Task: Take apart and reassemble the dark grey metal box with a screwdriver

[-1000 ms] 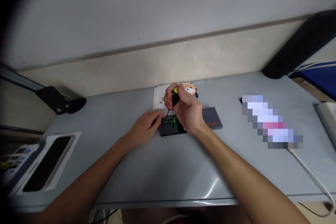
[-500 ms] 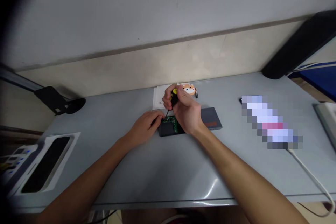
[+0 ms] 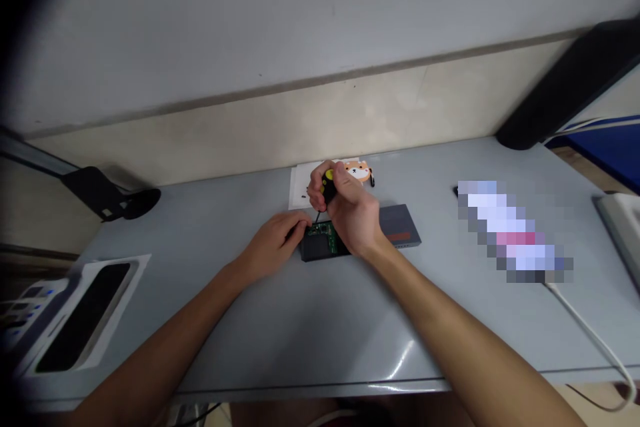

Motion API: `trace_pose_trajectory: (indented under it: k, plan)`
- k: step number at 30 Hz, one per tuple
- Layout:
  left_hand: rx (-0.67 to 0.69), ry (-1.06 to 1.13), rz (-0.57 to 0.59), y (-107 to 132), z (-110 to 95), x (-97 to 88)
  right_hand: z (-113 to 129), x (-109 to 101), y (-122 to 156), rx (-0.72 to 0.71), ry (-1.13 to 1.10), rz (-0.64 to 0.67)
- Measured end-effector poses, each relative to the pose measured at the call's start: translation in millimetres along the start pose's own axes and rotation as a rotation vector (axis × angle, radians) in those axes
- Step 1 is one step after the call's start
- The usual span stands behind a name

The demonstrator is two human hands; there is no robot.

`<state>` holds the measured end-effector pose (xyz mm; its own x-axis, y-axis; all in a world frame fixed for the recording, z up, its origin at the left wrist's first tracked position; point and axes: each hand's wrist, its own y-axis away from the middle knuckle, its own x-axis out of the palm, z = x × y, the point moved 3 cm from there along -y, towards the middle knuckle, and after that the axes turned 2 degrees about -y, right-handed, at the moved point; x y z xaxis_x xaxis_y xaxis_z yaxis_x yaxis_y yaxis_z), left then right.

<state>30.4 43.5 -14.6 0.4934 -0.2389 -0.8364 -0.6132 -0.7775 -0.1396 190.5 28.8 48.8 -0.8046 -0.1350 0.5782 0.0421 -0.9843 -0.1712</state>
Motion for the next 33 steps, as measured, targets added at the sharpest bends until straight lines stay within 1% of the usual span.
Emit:
trace_pose_trajectory:
  k: [6, 16, 21, 25, 33]
  plan:
    - [-0.011, 0.005, 0.002, 0.5, -0.4, -0.6, 0.0, -2.0, -1.6, -0.004, -0.024, -0.032]
    - [-0.017, 0.011, 0.004, 0.4, 0.3, -0.4, -1.9, -3.0, -1.0, -0.020, -0.004, -0.013]
    - [-0.019, 0.004, 0.003, -0.2, -0.5, -0.7, -2.7, -2.9, 0.0, -0.055, -0.008, -0.011]
    - [-0.008, 0.008, -0.004, -0.9, 0.8, 0.6, -3.2, -2.4, 0.4, -0.033, -0.045, 0.004]
    - [-0.001, 0.014, -0.014, 0.1, 0.7, 0.8, -1.4, -1.1, 0.1, -0.015, -0.020, -0.044]
